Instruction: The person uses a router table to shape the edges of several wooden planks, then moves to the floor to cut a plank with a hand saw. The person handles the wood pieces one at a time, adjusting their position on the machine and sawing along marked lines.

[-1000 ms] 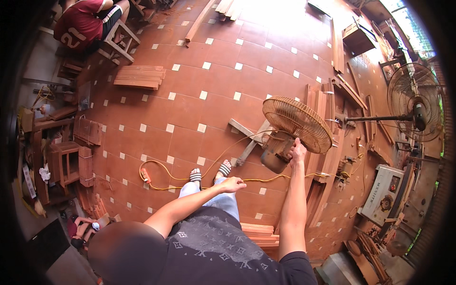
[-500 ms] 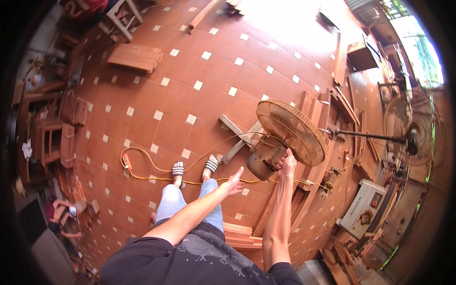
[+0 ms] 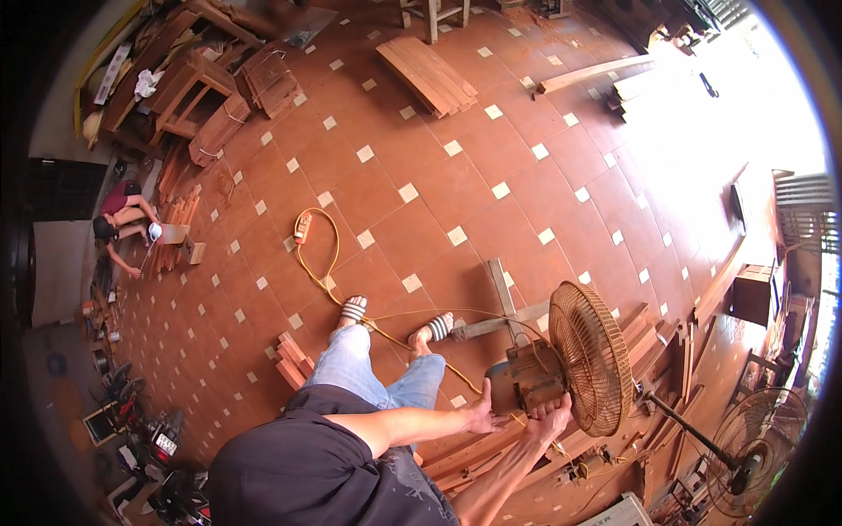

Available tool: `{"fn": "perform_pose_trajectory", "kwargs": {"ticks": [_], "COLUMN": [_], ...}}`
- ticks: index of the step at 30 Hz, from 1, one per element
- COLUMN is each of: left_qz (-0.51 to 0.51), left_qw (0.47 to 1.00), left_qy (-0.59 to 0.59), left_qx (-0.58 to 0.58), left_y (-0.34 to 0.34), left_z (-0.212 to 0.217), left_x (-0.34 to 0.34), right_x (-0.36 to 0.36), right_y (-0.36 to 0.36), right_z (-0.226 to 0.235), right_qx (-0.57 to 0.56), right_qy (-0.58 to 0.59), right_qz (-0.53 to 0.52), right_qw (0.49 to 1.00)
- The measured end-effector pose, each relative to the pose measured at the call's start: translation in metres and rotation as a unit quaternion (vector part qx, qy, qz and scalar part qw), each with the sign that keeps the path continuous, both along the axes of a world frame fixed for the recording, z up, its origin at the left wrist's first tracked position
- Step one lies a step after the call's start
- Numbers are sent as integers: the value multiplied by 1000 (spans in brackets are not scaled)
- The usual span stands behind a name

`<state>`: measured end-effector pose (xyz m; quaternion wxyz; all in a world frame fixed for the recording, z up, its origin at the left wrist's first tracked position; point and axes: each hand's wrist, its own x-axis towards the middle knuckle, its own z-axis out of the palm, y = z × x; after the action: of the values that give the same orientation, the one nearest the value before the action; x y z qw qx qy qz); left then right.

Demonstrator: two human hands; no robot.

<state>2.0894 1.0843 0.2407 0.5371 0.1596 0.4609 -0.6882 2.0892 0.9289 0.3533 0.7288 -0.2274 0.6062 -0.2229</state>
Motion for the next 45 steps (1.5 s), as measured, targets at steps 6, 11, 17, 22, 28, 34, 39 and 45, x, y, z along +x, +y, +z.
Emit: {"fn": "perform_pose_trajectory", "kwargs": {"ticks": [6, 11, 17, 22, 28, 34, 39, 45], "left_qz": [15, 66, 114, 146, 157, 200, 260, 336], "left_qw": [999, 997, 988, 981, 967, 963, 948, 918], "left_qy": [31, 30, 33, 15, -31, -64, -114, -159], "left_qx": [-1, -25, -97, -125, -196, -169, -145, -136], "left_y": [45, 78, 143, 194, 271, 311, 338, 344], "left_z": [-2, 19, 51, 69, 75, 75, 78, 82], "left_x": [13, 49, 128, 191, 294, 382, 415, 438], "right_x": [43, 99, 149, 220, 326, 403, 454, 498], "right_y": [52, 90, 138, 195, 286, 334, 361, 365], "right_z": [38, 86, 116, 136, 159, 155, 150, 149], "right_qx": [-56, -79, -86, -122, -151, -165, -167, -132], "right_qy": [99, 74, -11, -47, -36, -142, -119, -122], "right_qz": [-24, 46, 93, 121, 128, 208, 234, 325], "right_qw": [993, 993, 992, 984, 980, 954, 950, 929]}}
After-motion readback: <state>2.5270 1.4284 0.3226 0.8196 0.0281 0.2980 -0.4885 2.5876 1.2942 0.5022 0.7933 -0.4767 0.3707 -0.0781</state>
